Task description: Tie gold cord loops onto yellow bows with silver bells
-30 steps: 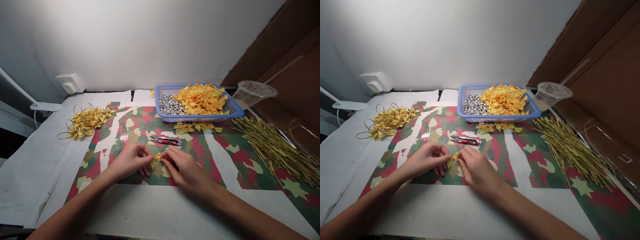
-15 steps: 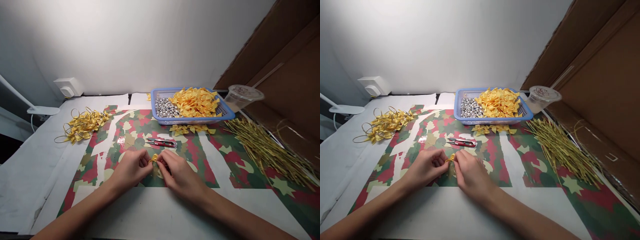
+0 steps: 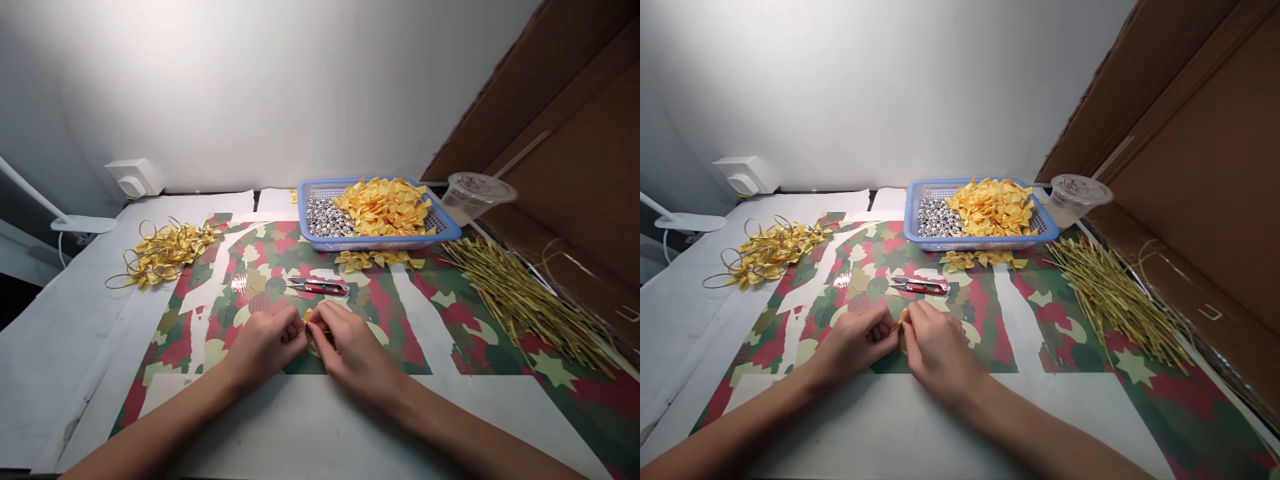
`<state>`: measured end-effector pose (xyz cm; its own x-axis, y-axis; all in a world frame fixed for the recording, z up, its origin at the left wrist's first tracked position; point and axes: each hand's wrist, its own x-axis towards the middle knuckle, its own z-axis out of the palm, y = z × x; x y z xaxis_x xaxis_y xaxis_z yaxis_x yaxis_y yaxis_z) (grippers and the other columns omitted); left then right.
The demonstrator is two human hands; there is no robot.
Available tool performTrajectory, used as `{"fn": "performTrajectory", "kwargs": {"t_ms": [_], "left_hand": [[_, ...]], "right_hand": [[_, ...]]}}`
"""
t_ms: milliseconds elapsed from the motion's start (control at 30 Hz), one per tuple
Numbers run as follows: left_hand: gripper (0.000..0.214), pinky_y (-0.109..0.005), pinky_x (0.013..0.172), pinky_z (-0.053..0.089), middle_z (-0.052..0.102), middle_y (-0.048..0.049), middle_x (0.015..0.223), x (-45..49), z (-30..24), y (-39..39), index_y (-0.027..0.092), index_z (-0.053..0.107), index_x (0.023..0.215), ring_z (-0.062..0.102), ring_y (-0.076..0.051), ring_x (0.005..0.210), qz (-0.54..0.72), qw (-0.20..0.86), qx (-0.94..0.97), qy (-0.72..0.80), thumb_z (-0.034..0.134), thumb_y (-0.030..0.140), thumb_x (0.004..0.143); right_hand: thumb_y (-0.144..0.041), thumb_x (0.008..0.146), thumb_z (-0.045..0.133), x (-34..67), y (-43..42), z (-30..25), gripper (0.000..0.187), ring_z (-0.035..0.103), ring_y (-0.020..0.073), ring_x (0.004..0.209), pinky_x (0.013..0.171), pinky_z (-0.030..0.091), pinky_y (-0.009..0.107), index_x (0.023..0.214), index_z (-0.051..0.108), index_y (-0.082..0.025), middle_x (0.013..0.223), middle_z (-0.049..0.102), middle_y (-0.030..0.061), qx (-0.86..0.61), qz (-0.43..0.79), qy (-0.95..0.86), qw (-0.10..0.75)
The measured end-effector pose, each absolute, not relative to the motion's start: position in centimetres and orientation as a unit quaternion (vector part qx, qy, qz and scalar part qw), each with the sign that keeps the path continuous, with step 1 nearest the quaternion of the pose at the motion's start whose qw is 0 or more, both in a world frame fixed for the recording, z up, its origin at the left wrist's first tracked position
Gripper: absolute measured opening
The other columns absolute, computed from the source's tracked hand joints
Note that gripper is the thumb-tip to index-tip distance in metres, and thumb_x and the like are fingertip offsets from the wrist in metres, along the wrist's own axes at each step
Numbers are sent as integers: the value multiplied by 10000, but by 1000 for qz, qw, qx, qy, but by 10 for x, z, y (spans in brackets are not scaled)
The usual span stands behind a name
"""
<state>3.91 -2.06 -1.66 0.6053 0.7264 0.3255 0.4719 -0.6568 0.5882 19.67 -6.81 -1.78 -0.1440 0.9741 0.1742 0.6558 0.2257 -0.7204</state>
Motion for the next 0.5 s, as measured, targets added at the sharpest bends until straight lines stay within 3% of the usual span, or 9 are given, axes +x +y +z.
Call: {"fn": "performTrajectory", "kwargs": {"t_ms": [200,367,500], "left_hand": [[186,-128,398,353,492,73,491,37,-12,-15,179,454,598,410,-48,415,307,244,839,376,523,145,767],[117,-145,427,385,495,79,490,33,-1,-9,180,575,678,443,-57,419,340,172,849,366,544,121,774],[104,-160,436,414,562,21,651,31,4,-5,178,621,710,527,-82,523,365,148,847,357,577,142,797]], "right_hand": [[-155,867,477,201,-64,-10,116,543,129,600,553,416,225,772,542,-173,692,581,15,-531,267,-703,391],[-213,867,533,205,-63,-7,94,534,115,552,521,410,219,835,615,-179,659,613,-8,-522,292,-690,408],[-282,825,610,206,-64,-5,97,505,112,527,506,405,230,832,630,-188,653,604,-12,-528,312,-666,424]]}}
